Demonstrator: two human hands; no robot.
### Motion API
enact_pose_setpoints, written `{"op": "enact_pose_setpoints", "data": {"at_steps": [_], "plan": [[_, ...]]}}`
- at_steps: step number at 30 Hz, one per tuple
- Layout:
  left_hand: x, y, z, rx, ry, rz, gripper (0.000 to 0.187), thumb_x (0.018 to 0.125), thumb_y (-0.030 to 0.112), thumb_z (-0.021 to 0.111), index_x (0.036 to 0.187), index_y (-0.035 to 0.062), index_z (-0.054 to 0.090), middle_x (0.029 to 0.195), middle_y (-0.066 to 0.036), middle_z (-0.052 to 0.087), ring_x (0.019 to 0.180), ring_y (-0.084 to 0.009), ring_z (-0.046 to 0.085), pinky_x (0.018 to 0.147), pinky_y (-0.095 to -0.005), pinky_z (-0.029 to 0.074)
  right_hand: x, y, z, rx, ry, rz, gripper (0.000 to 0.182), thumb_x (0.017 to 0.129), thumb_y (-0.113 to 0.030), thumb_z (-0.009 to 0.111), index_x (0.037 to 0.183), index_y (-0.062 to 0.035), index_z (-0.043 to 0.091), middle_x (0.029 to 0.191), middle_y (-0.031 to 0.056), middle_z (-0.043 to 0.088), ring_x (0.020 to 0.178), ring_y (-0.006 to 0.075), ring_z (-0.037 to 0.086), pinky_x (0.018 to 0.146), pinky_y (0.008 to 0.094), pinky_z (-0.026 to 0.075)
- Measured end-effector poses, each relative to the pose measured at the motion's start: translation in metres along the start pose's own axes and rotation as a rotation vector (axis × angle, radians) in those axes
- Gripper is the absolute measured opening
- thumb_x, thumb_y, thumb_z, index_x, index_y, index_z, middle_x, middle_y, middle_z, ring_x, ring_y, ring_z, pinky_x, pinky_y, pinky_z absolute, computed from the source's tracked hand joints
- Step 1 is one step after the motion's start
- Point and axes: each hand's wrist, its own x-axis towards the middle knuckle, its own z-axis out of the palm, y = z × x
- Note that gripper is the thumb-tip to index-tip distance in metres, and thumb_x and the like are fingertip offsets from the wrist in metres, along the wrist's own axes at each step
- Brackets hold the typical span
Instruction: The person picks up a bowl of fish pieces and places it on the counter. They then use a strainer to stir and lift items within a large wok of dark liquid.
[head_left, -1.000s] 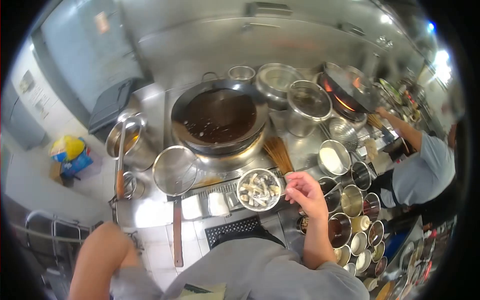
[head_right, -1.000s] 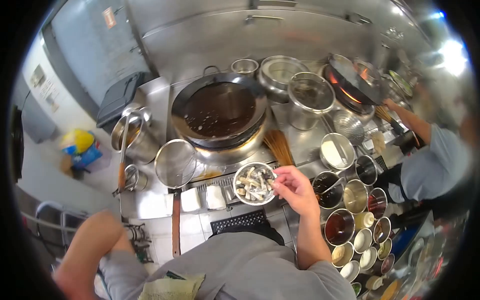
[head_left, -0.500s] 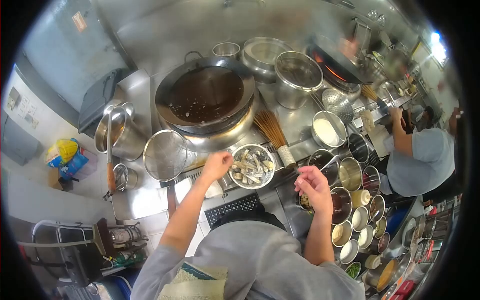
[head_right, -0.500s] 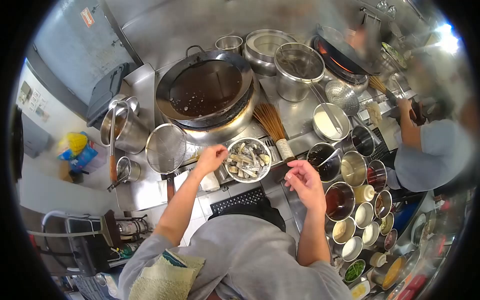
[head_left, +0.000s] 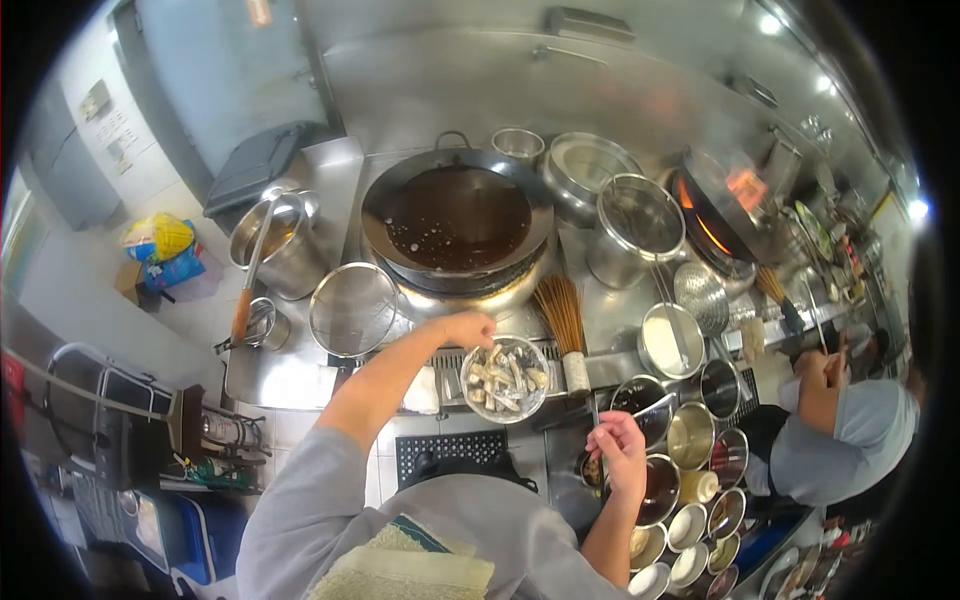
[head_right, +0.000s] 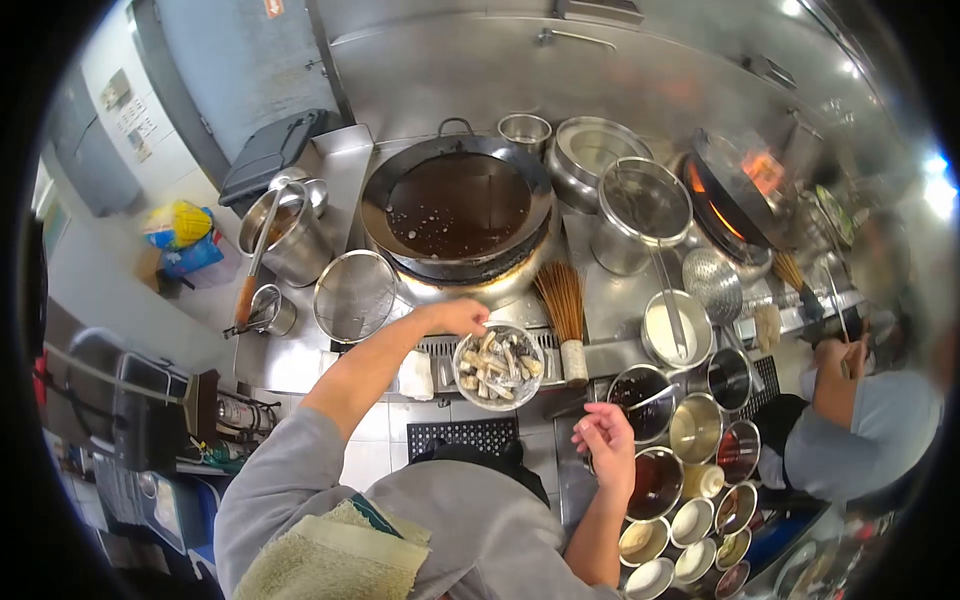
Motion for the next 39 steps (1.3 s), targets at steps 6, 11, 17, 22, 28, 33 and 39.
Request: {"op": "enact_pose_setpoints", "data": {"at_steps": [6, 11, 17, 22, 28, 33, 39], "plan": [[-0.065, 0.013, 0.021, -0.197, 0.272, -0.083, 0.022, 0.088, 0.019, 0.069, 0.08, 0.0033, 0.057, 0.067, -0.004, 0.056, 0.062, -0.0117, 0.053, 0.057, -0.0343, 0.046, 0.027, 0.009, -0.013, 0.058, -0.091, 0.066, 0.025, 0.096, -0.012, 0.071, 0.117, -0.004, 0.062, 0.087, 0.0064, 0.069, 0.071, 0.0134, 0.066, 0.061, 0.0256, 0.052], [-0.142, 0.024, 0.068, -0.88, 0.617, -0.252, 0.013, 0.094, 0.014, 0.067, 0.085, 0.0074, 0.061, 0.081, 0.002, 0.063, 0.074, -0.0081, 0.06, 0.067, -0.0291, 0.055, 0.067, 0.015, -0.004, 0.063, -0.236, 0.146, 0.024, 0.096, -0.008, 0.068, 0.119, -0.0023, 0.062, 0.087, 0.0068, 0.07, 0.072, 0.0135, 0.066, 0.062, 0.026, 0.052], [-0.25, 0.076, 0.105, -1.31, 0.953, -0.366, 0.003, 0.09, 0.004, 0.065, 0.093, 0.0063, 0.064, 0.093, -0.003, 0.07, 0.082, -0.0144, 0.069, 0.078, -0.0354, 0.061, 0.108, 0.013, 0.038, 0.034, -0.406, 0.133, 0.023, 0.098, -0.008, 0.066, 0.119, -0.002, 0.062, 0.088, 0.0064, 0.069, 0.071, 0.0133, 0.065, 0.061, 0.0259, 0.052], [-0.319, 0.056, 0.128, -1.342, 1.114, -0.402, 0.004, 0.091, 0.005, 0.062, 0.093, 0.0045, 0.065, 0.094, -0.005, 0.07, 0.084, -0.0158, 0.068, 0.078, -0.0374, 0.06, 0.112, 0.026, 0.069, 0.005, -0.46, 0.122, 0.025, 0.099, -0.009, 0.065, 0.122, -0.0027, 0.059, 0.087, 0.0061, 0.068, 0.071, 0.0136, 0.065, 0.06, 0.0254, 0.051], [-0.359, 0.032, 0.111, -1.427, 1.231, -0.293, 0.003, 0.091, 0.005, 0.061, 0.094, 0.004, 0.062, 0.093, -0.007, 0.069, 0.084, -0.0167, 0.067, 0.078, -0.0372, 0.058, 0.072, 0.049, 0.093, -0.038, -0.376, 0.222, 0.025, 0.102, -0.017, 0.063, 0.123, -0.0046, 0.059, 0.088, 0.007, 0.069, 0.07, 0.0139, 0.065, 0.058, 0.025, 0.051], [-0.342, -0.027, 0.066, -1.377, 1.203, -0.312, 0.02, 0.091, 0.005, 0.058, 0.107, -0.0078, 0.059, 0.106, -0.016, 0.071, 0.094, -0.0303, 0.073, 0.083, -0.0391, 0.064, 0.031, 0.054, 0.103, -0.03, -0.275, 0.214, 0.026, 0.106, -0.025, 0.059, 0.123, -0.005, 0.06, 0.087, 0.008, 0.069, 0.07, 0.0144, 0.065, 0.058, 0.0257, 0.051], [-0.272, -0.144, 0.009, -1.366, 1.139, -0.278, 0.019, 0.091, 0.006, 0.059, 0.105, -0.0075, 0.057, 0.105, -0.018, 0.068, 0.095, -0.0296, 0.071, 0.083, -0.0428, 0.065, -0.037, 0.058, 0.101, -0.037, -0.041, 0.205, 0.036, 0.11, -0.038, 0.049, 0.124, -0.0065, 0.059, 0.087, 0.0088, 0.068, 0.069, 0.0141, 0.064, 0.058, 0.026, 0.05]]}}
